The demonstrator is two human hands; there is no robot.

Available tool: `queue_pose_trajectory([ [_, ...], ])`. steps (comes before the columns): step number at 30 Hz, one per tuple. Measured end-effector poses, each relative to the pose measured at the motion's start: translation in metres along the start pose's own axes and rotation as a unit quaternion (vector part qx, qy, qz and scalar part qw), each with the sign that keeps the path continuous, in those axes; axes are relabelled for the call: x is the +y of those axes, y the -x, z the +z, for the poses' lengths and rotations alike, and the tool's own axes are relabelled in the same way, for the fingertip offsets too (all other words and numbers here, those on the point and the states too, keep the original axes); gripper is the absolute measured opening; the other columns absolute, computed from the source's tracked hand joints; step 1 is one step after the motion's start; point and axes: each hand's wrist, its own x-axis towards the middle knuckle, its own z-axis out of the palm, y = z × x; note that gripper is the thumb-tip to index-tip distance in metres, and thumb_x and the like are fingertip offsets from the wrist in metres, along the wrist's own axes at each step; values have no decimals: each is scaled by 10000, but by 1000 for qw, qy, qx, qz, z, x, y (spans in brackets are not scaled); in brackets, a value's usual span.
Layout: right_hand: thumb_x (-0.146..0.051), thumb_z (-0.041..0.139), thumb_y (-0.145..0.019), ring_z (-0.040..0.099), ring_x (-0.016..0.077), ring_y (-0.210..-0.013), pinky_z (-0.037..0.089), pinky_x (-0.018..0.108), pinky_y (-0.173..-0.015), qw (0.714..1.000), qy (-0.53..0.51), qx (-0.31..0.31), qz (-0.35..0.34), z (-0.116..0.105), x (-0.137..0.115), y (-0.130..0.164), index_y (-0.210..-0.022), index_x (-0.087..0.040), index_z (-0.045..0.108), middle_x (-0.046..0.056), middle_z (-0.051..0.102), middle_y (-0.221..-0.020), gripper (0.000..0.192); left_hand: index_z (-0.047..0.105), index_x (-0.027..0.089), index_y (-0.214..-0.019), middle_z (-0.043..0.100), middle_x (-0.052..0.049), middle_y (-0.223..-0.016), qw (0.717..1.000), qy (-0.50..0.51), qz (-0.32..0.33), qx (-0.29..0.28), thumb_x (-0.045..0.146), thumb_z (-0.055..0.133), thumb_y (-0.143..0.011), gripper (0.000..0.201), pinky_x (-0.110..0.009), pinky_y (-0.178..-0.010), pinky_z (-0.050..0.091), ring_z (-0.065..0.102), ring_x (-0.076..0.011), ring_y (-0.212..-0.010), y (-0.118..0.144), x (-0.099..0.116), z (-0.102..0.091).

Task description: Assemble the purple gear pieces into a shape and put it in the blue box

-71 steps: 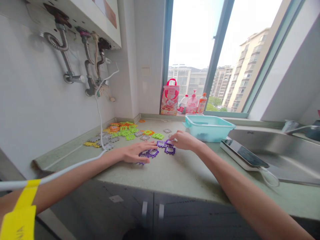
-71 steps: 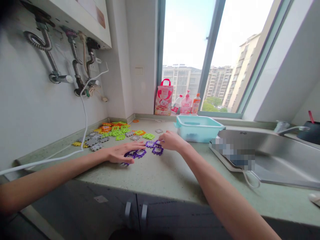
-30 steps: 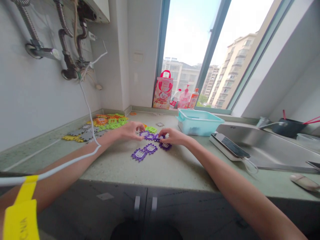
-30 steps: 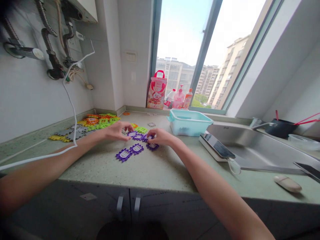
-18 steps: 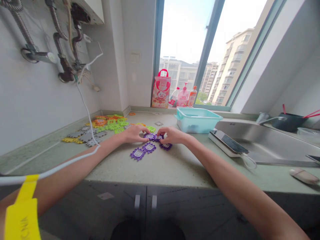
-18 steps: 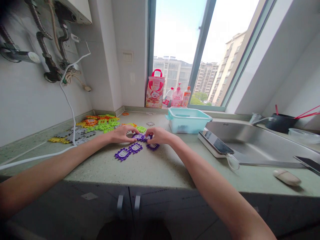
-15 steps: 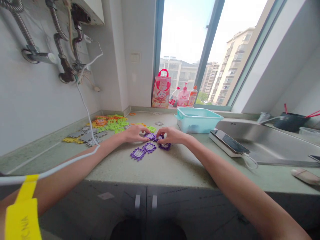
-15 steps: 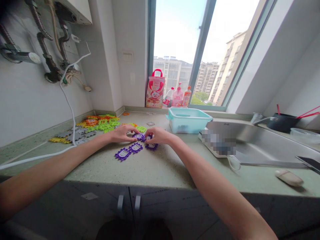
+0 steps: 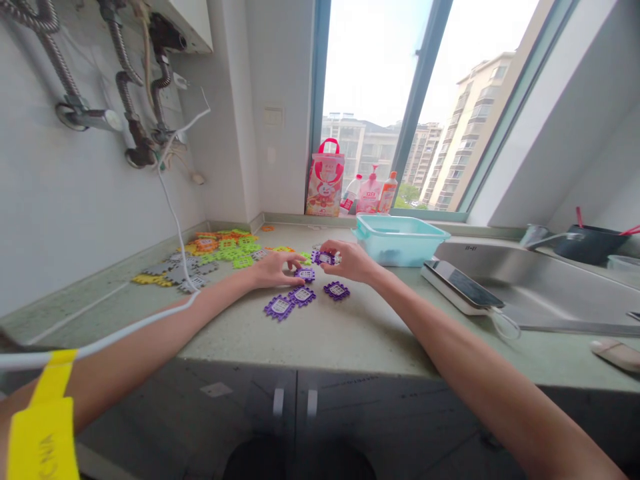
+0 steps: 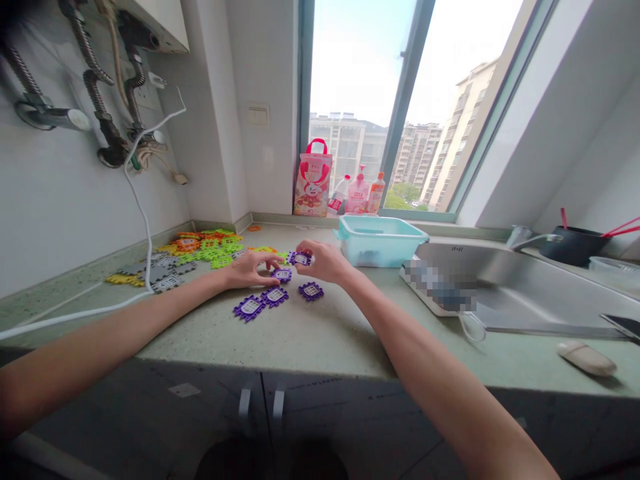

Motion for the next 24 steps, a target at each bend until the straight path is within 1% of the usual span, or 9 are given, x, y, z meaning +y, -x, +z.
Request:
queue_pose_trajectory([
  [3,-309,747,-843,676,178,-882,494,299,-823,999,-31,16,-27,8,-7,-2,-1117,-200,722,51,764,-1014,296,546,203,-1498,775,-59,-1160,1000,7,1,2,631,790,-799,855,-338,-966,510,720,-261,-1054,-3,1,7],
  [6,-297,759,-854,688,183,-896,509,304,-835,996,-59,-54,-31,17,-11,0,-1081,-209,751,44,778,-1019,244,447,200,-1569,771,-66,-1172,1000,19,5,11,597,822,-776,963,-348,-982,501,719,-266,-1073,-4,-2,10],
  [8,-310,764,-870,703,191,-917,523,304,-837,990,-86,-106,-22,20,-12,1,-1085,-222,773,41,788,-1036,232,431,194,-1578,773,-71,-1169,999,29,9,17,569,835,-769,979,-354,-992,494,719,-268,-1080,-4,-4,11],
  [10,-342,759,-892,713,202,-955,532,311,-854,986,-105,-131,-14,19,-14,2,-1117,-234,782,43,790,-1070,251,432,195,-1578,773,-72,-1171,999,36,12,19,558,836,-772,971,-357,-990,493,720,-269,-1076,-3,-5,12],
  [13,-393,735,-917,711,225,-1021,533,346,-917,986,-97,-130,-24,10,-15,2,-1141,-245,780,53,784,-1118,272,433,203,-1577,770,-72,-1177,999,45,10,17,557,827,-781,957,-352,-972,501,718,-264,-1066,-2,-7,12],
  [16,-355,729,-896,706,243,-1047,532,376,-951,985,-83,-148,-17,-6,-14,1,-1137,-235,775,65,778,-1137,273,435,199,-1570,767,-78,-1177,998,55,1,19,551,823,-776,952,-338,-944,512,716,-255,-1063,-1,-10,10],
  [19,-324,750,-840,710,250,-1060,543,361,-945,964,-99,-243,32,-25,-12,0,-1116,-224,780,58,782,-1135,295,454,181,-1552,764,-89,-1176,998,50,-21,28,543,821,-765,941,-326,-905,520,719,-250,-1047,0,-15,6],
  [21,-345,805,-779,706,261,-1088,549,347,-937,943,-95,-315,50,-35,-12,1,-1151,-234,779,50,774,-1178,389,466,173,-1544,766,-96,-1176,998,37,-42,34,544,820,-759,938,-334,-901,516,719,-255,-1037,1,-18,3],
  [24,-340,891,-671,698,280,-1097,552,340,-920,931,-54,-360,39,-40,-16,4,-1196,-261,776,47,756,-1228,544,477,172,-1541,770,-96,-1173,997,23,-60,39,551,823,-750,943,-354,-927,504,715,-266,-1041,2,-19,0],
])
